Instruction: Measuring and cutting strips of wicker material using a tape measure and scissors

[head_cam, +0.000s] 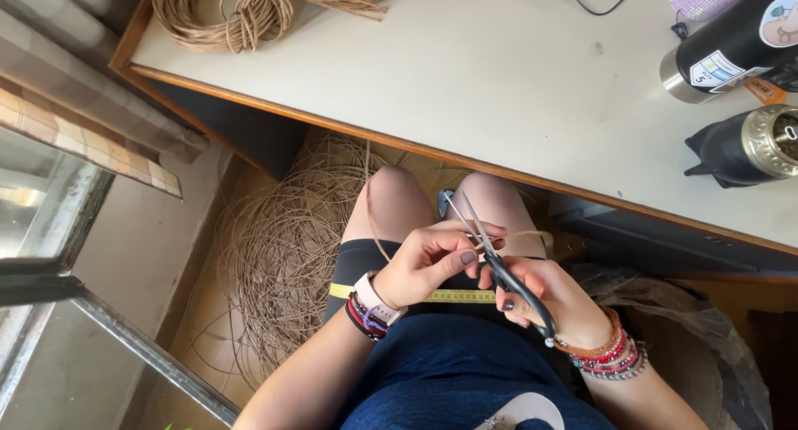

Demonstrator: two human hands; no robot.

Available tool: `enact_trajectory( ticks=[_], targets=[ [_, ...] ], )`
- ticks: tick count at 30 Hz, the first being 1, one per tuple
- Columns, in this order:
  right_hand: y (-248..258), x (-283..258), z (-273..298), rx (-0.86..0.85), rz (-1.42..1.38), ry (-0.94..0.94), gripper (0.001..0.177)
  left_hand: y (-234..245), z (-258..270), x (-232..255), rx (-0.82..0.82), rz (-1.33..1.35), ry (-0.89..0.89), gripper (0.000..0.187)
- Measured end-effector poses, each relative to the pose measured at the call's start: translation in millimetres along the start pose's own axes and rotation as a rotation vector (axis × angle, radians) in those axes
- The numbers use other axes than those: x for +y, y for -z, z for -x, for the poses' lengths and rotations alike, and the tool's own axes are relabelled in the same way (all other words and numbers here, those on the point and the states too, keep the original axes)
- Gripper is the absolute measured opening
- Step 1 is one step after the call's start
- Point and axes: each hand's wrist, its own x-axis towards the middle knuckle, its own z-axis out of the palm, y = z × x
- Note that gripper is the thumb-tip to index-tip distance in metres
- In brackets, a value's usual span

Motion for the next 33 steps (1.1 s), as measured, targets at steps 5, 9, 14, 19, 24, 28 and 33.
enact_trajectory(
  ticks=[5,9,14,19,24,28,33],
  targets=[
    [11,14,-5,0.05,-0.051,-0.054,0.018,0,-8,-6,0.056,-0.193,-0.06,0.028],
    [31,4,-5,0.163,0.099,0.124,0.035,15,-17,-31,0.199,-0.34,-0.043,0.022],
    [108,6,-50,0.605,1.095,0.017,0.05,13,-26,-30,0.17,-0.323,-0.005,0.023],
    [181,49,-101,0.735,1.542,0.055,0.038,7,-42,-26,0.121,-0.273,-0.08,0.024],
    [123,-9,-81,0.531,1.207,0.599,0.042,2,-59,-19,0.113,-0.217,-0.176,0.027],
    [101,26,-52,0.151,0.668,0.373,0.041,-8,-66,-26,0.155,-0.182,-0.195,0.027],
    [36,-13,-20,0.571,0.424,0.452,0.028,-43,-59,-16,0.531,-0.379,-0.146,0.013]
  ],
)
